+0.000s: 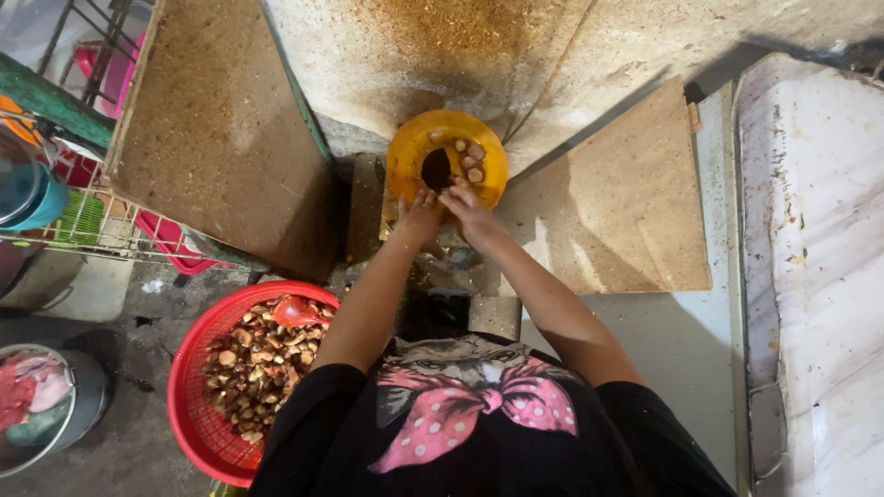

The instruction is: The person repeatedly scoops brown nut-like items from a red basket and places them into a yellow bowl. They then use a red scoop to transfer the contents from the yellow bowl into a metal container. The process is repeated multiple times throughout the clip.

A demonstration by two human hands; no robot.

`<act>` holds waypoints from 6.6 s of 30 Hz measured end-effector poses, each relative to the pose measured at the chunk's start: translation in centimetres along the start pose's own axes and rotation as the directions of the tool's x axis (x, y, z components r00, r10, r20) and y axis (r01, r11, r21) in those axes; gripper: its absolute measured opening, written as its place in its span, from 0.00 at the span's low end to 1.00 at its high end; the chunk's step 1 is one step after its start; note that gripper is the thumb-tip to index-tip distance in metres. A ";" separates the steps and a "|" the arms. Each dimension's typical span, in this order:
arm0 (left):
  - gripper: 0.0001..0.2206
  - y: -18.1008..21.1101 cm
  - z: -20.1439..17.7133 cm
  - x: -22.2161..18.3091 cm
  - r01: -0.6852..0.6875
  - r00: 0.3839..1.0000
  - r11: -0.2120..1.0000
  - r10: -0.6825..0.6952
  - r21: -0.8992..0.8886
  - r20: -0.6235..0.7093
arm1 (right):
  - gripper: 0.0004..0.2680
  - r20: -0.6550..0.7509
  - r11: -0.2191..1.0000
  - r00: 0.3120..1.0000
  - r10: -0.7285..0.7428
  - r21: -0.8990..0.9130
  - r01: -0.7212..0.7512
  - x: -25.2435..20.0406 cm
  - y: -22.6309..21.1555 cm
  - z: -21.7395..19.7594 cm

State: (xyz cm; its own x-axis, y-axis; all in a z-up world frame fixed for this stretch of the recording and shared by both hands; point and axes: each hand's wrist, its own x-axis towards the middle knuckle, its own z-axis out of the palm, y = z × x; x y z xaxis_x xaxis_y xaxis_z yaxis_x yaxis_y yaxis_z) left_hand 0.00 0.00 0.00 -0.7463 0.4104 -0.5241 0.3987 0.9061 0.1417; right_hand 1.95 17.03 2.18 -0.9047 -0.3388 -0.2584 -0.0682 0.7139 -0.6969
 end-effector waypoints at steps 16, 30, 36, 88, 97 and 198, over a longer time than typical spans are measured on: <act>0.62 0.1 0.0 0.2 0.001 1.000 0.999 0.000 -0.045 0.028 | 0.13 -0.161 0.927 0.939 0.305 0.274 -0.255 3.2 0.8 0.5; 0.59 -0.1 0.0 0.3 0.005 1.000 0.997 -0.006 -0.081 -0.016 | 0.40 -0.357 0.874 0.891 -0.281 -0.479 0.083 11.7 7.6 -2.9; 0.60 -0.4 1.2 0.8 -0.011 1.000 0.991 0.009 -0.132 -0.015 | 0.28 -0.201 0.862 0.979 0.040 -0.489 -0.135 14.0 8.1 -2.6; 0.55 -0.1 0.4 0.7 0.030 0.996 0.970 -0.048 -0.242 -0.070 | 0.17 -0.302 0.962 0.938 -0.172 0.154 0.226 12.2 13.2 0.0; 0.41 -2.4 2.1 -2.5 -0.059 0.815 0.980 -0.064 -0.192 -0.575 | 0.17 -0.331 0.978 0.933 -0.138 0.104 0.181 8.5 12.0 -1.1; 0.43 0.0 2.8 13.9 -0.167 0.823 0.613 -0.344 -0.773 -0.452 | 0.15 -0.394 0.942 0.856 -0.335 -0.124 0.311 10.0 8.6 -2.3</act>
State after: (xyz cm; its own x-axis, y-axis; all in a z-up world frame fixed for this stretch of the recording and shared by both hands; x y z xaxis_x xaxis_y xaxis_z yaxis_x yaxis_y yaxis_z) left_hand -8.90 5.44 -9.65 -0.9923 0.0723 -0.1010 -0.0426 0.5660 0.8233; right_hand -8.60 21.20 -4.88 -0.9174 -0.2873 0.2755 -0.3979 0.6429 -0.6544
